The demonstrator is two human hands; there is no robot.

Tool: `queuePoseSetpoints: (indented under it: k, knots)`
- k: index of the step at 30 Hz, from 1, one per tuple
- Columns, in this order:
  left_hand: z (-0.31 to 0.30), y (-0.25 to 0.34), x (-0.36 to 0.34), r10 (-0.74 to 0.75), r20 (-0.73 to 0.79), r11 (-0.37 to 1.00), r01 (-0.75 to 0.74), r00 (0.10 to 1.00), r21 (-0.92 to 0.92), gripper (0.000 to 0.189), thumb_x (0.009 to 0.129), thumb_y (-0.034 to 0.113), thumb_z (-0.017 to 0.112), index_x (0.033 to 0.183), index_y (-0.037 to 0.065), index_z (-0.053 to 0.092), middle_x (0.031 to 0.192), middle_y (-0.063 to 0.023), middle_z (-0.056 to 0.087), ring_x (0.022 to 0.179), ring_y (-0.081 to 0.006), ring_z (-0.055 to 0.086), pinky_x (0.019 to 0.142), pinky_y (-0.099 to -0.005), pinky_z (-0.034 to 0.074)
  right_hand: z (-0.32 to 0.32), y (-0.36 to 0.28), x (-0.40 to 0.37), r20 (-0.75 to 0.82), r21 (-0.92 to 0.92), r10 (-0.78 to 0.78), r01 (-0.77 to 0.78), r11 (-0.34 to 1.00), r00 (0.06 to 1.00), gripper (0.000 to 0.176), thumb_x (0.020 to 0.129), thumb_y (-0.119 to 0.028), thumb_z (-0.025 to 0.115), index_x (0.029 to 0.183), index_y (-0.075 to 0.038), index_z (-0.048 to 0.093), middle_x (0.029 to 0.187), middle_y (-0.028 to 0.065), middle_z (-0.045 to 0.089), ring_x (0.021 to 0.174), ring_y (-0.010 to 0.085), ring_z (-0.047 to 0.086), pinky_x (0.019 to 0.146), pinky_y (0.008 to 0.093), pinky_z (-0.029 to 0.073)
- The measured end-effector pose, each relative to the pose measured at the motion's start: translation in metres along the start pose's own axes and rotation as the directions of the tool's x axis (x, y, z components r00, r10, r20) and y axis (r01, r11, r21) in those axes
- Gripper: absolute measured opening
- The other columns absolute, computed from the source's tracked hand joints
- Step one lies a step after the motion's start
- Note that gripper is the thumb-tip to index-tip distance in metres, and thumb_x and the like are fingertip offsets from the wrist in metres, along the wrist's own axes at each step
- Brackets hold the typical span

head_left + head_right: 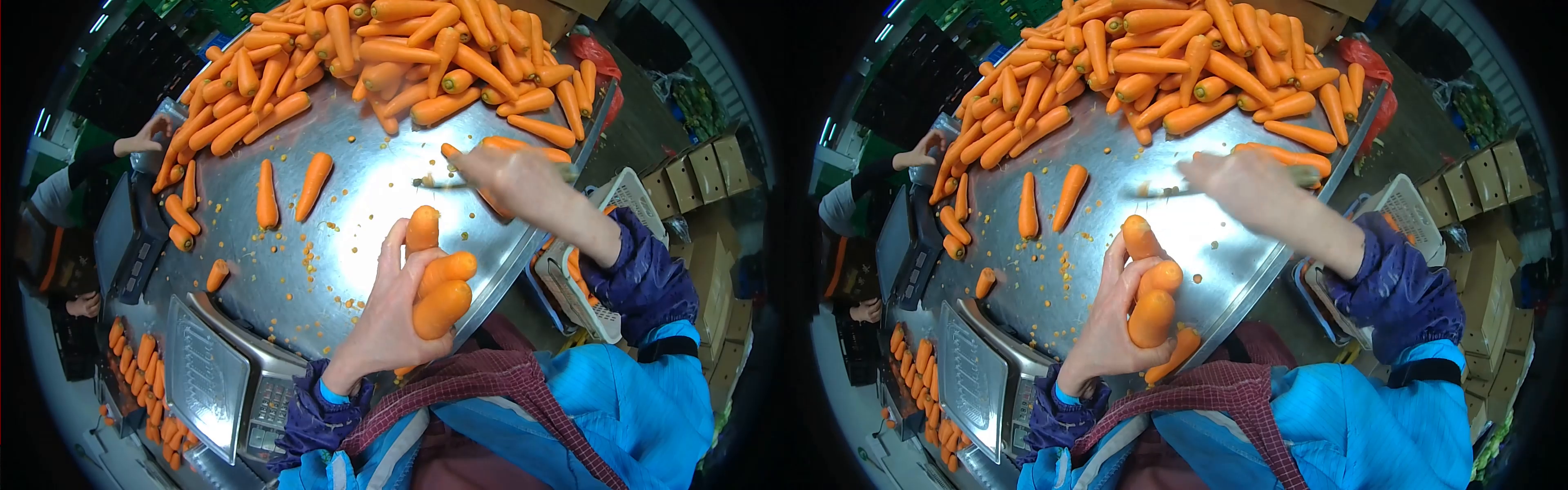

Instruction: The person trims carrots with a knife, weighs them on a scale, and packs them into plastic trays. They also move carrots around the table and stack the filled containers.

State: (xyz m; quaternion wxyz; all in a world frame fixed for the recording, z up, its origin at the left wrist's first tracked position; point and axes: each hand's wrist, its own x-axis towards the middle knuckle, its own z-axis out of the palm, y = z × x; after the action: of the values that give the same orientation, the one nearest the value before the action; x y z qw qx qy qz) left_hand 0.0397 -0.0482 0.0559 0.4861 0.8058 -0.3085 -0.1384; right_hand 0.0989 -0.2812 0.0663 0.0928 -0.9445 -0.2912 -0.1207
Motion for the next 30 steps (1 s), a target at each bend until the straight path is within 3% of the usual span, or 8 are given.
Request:
queuePoseSetpoints:
  k: [2,4,8,11,17,22,26,30]
  knots:
    - [-0.003,-0.001,0.0,0.01,-0.002,1.0,-0.01,1.0,0.002,0.075,0.05,0.018,0.07,0.121,0.009,0.044,0.129,-0.0211,0.029,0.124,-0.0389,0.029,0.101,-0.0443,0.028,-0.002,0.014,-0.003,0.137,-0.048,0.123,-0.117,0.992,0.983,0.019,0.077,-0.008,0.058,0.095,-0.003,0.057,0.081,0.0129,0.06,0.062,0.0266,0.062,0.056,0.0372,0.05]
    - [-0.005,-0.003,0.001,-0.012,0.036,0.992,0.016,0.999,-0.127,0.073,0.052,0.012,0.07,0.12,0.011,0.044,0.137,-0.0289,0.015,0.127,-0.0485,0.022,0.102,-0.0444,0.029,-0.004,0.011,-0.004,0.044,0.431,0.28,-0.271,0.86,0.959,0.021,0.081,-0.011,0.057,0.099,-0.001,0.059,0.082,0.0148,0.062,0.062,0.0255,0.061,0.057,0.0346,0.049]
    - [-0.005,-0.002,0.005,-0.022,0.078,0.996,0.029,0.997,-0.089,0.076,0.052,0.013,0.07,0.122,0.011,0.043,0.138,-0.0262,0.015,0.128,-0.0459,0.024,0.102,-0.0432,0.028,-0.005,-0.026,0.015,-0.041,0.859,0.234,-0.085,0.504,0.971,0.023,0.082,-0.021,0.063,0.092,0.0,0.064,0.065,0.0055,0.062,0.06,0.0149,0.058,0.054,0.0297,0.045]
    - [-0.006,-0.003,0.003,0.002,0.139,0.943,0.044,0.99,-0.328,0.08,0.052,0.017,0.071,0.125,0.009,0.04,0.137,-0.0205,0.024,0.127,-0.0384,0.031,0.103,-0.0418,0.028,-0.005,-0.03,0.022,0.137,0.891,0.141,-0.184,0.414,0.98,0.023,0.081,-0.023,0.065,0.088,-0.001,0.065,0.064,0.0015,0.06,0.058,0.0106,0.054,0.053,0.0268,0.043]
    - [-0.007,0.019,-0.017,-0.167,0.158,0.181,0.188,0.973,-0.965,0.089,0.046,0.033,0.074,0.124,0.004,0.04,0.121,-0.0122,0.047,0.115,-0.0278,0.045,0.103,-0.0421,0.03,0.0,-0.048,0.03,0.307,0.925,0.28,-0.354,0.138,0.91,0.021,0.083,-0.023,0.063,0.082,-0.002,0.062,0.059,-0.0022,0.05,0.053,0.0047,0.044,0.047,0.0216,0.034]
    - [-0.012,0.019,-0.022,-0.229,-0.196,-0.144,-0.232,0.953,-0.962,0.08,0.06,0.038,0.072,0.124,0.001,0.041,0.118,-0.0151,0.05,0.107,-0.027,0.052,0.094,-0.0414,0.041,0.005,-0.057,0.038,0.091,0.957,0.317,-0.171,0.234,0.944,0.019,0.086,-0.02,0.055,0.081,-0.003,0.059,0.061,-0.0003,0.049,0.055,0.0072,0.046,0.051,0.0239,0.038]
    - [-0.03,-0.006,-0.049,-0.221,-0.332,-0.243,-0.382,0.917,-0.892,0.071,0.066,0.035,0.067,0.123,0.0,0.042,0.12,-0.0142,0.05,0.111,-0.0275,0.049,0.098,-0.0422,0.038,-0.002,-0.05,0.039,0.232,0.971,0.306,-0.239,-0.015,0.924,0.028,0.093,-0.029,0.046,0.075,-0.008,0.046,0.053,-0.0045,0.038,0.042,0.0025,0.032,0.038,0.0194,0.025]
    - [-0.042,-0.023,-0.078,-0.251,-0.39,-0.287,-0.453,0.886,-0.844,0.062,0.073,0.032,0.061,0.123,0.0,0.042,0.121,-0.0133,0.049,0.114,-0.028,0.047,0.101,-0.043,0.035,-0.004,-0.073,0.041,0.321,0.924,0.24,-0.359,0.133,0.916,0.028,0.092,-0.031,0.048,0.077,-0.007,0.046,0.055,-0.0047,0.039,0.043,0.0014,0.033,0.037,0.0182,0.025]
